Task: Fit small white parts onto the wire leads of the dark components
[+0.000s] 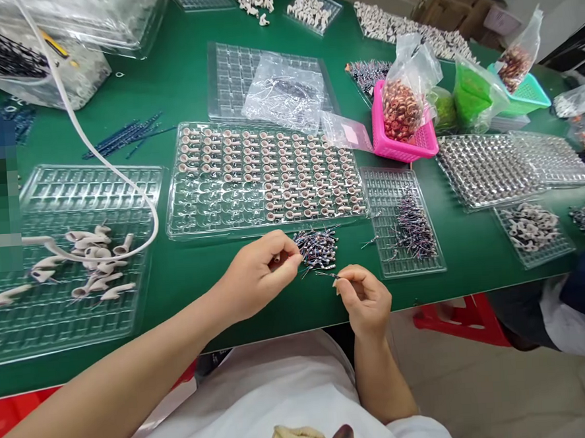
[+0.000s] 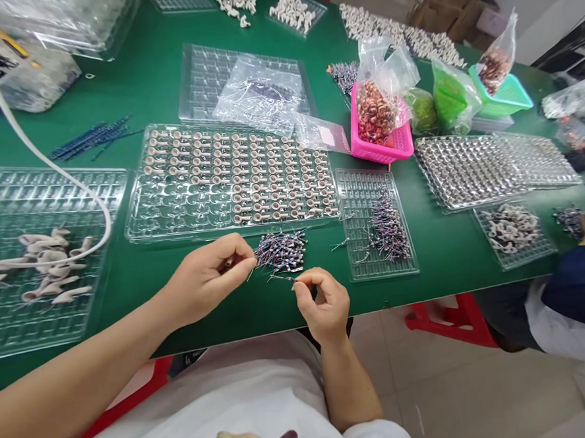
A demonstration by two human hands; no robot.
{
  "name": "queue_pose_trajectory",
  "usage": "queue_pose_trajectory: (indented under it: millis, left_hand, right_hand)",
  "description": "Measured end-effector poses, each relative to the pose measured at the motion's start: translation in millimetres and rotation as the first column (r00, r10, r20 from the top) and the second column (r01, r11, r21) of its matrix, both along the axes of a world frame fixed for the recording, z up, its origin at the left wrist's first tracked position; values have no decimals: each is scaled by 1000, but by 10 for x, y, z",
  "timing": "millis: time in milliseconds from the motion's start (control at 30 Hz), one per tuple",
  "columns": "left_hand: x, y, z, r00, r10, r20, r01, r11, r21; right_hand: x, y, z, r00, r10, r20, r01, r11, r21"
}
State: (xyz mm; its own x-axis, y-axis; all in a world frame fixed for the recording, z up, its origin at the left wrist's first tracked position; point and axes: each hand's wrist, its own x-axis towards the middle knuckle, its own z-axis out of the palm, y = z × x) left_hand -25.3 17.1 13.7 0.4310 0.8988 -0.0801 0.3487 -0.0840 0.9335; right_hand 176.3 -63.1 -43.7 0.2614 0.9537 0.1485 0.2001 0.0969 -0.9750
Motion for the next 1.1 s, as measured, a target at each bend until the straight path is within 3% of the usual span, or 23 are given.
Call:
queue_pose_trajectory:
  millis: [67,133,233,300,433,633,767,1100]
  left_hand:
    - [-26,43,14,989,6,144,38,952,-303]
    - [-44,75,8,938,81,337,125,828,-546]
    - [-54,100,-14,826,266,497,212,670,-712]
    - [-48,102,-31,797,313,517,219,648,-730]
    - [1,65,-83,854,212,476,181,735,-653]
    - [99,-37,-150,917,30,399,133,918,-374]
    - [114,-70,-166,927,-17,375,137,945,-296]
    - [117,-85,-147,940,-79,333,168,954,-247]
  right_hand:
    - [-1,1,-5,1000,-13,-3,13,1000,4]
    - [-5,6,-4,1000,-24,-6,24,1000,6]
    - [-11,15,1,999,-41,-5,41,999,9]
    - [-13,18,-1,999,-50,-3,50,999,11]
    - [-16,11,-21,998,-70,10,70,997,17]
    - [-27,-8,-42,995,-92,43,90,995,44]
    - [-40,-2,-16,995,-63,74,58,996,68]
    - [-44,9,24,984,-50,169,44,998,37]
